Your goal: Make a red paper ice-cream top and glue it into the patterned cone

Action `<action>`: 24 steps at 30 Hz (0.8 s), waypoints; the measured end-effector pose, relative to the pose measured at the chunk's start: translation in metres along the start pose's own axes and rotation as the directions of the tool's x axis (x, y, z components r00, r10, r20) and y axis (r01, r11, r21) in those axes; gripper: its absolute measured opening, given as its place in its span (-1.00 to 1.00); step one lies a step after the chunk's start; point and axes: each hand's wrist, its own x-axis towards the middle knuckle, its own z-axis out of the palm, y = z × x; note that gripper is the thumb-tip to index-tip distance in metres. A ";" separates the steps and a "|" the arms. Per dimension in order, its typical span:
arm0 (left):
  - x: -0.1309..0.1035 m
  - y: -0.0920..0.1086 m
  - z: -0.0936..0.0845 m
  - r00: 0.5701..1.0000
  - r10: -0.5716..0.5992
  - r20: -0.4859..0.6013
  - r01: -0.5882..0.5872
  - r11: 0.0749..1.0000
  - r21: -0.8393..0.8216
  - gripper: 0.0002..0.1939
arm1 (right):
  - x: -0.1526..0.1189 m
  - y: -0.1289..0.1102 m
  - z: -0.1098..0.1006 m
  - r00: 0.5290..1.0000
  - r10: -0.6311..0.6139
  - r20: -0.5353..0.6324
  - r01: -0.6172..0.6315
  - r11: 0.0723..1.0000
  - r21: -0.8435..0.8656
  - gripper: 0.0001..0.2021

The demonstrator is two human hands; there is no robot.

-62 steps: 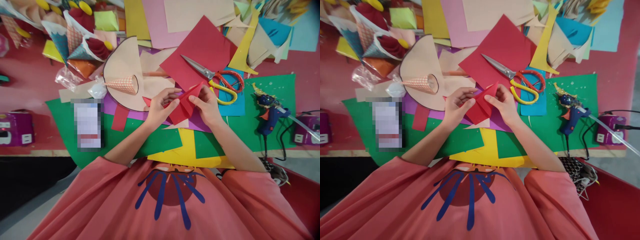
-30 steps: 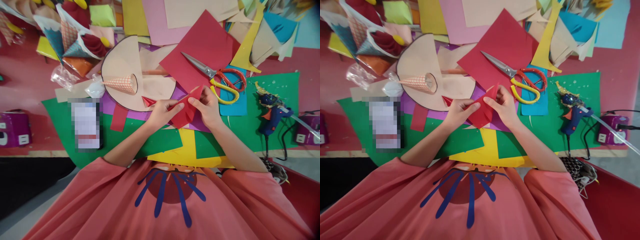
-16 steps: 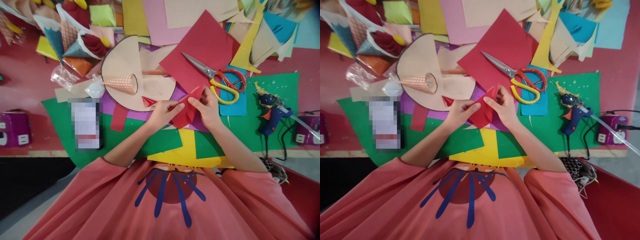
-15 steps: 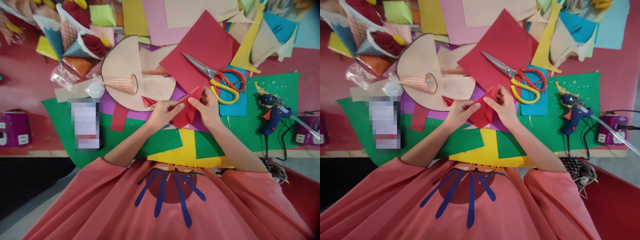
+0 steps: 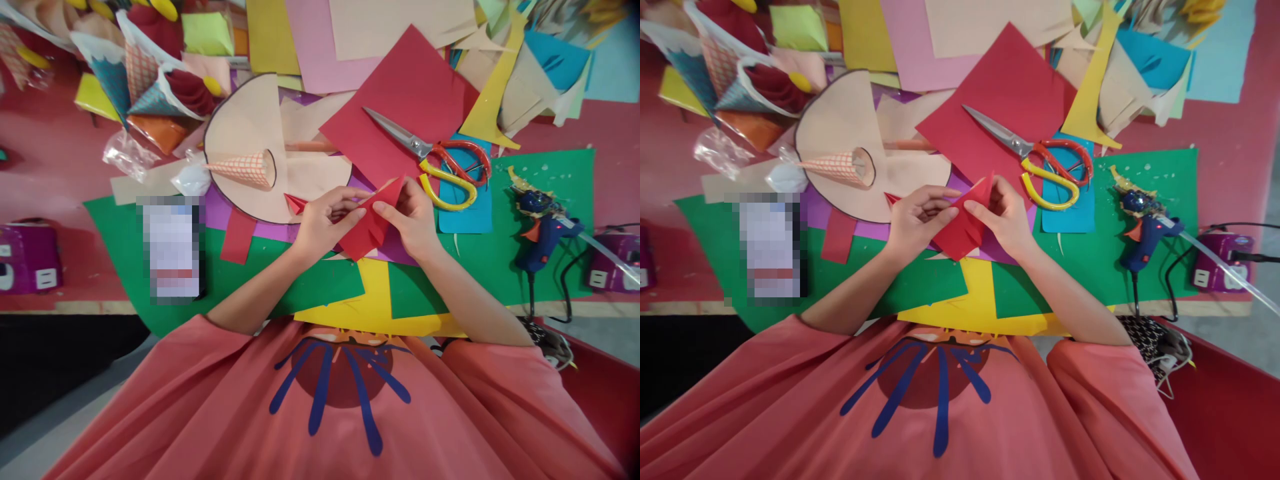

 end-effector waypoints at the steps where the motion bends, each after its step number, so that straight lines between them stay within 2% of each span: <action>1: -0.001 0.000 0.001 0.999 0.032 -0.008 -0.032 0.999 0.020 -0.77 | 0.000 0.000 0.000 1.000 -0.004 -0.005 0.004 1.000 -0.006 -0.59; 4: -0.003 -0.002 0.002 0.994 0.103 -0.033 -0.099 0.991 0.092 -0.77 | 0.000 0.001 -0.002 1.000 -0.012 -0.028 0.011 0.999 -0.031 -0.64; 8: -0.005 -0.005 0.001 0.989 0.138 -0.059 -0.127 0.979 0.160 -0.73 | 0.001 0.003 -0.005 0.999 -0.019 -0.045 0.018 0.999 -0.038 -0.70; 15: -0.006 -0.003 0.000 0.990 0.116 -0.084 -0.100 0.979 0.175 -0.72 | 0.002 0.004 -0.006 1.000 0.000 -0.025 0.000 1.000 0.025 -0.75; 19: -0.005 -0.002 0.000 0.983 0.140 -0.117 -0.122 0.982 0.143 -0.75 | 0.002 0.004 -0.006 1.000 -0.005 -0.011 0.005 0.997 0.076 -0.81; 24: -0.005 -0.003 0.000 0.987 0.106 -0.118 -0.088 0.985 0.148 -0.73 | 0.002 0.004 -0.006 1.000 -0.016 -0.008 0.017 0.993 0.121 -0.85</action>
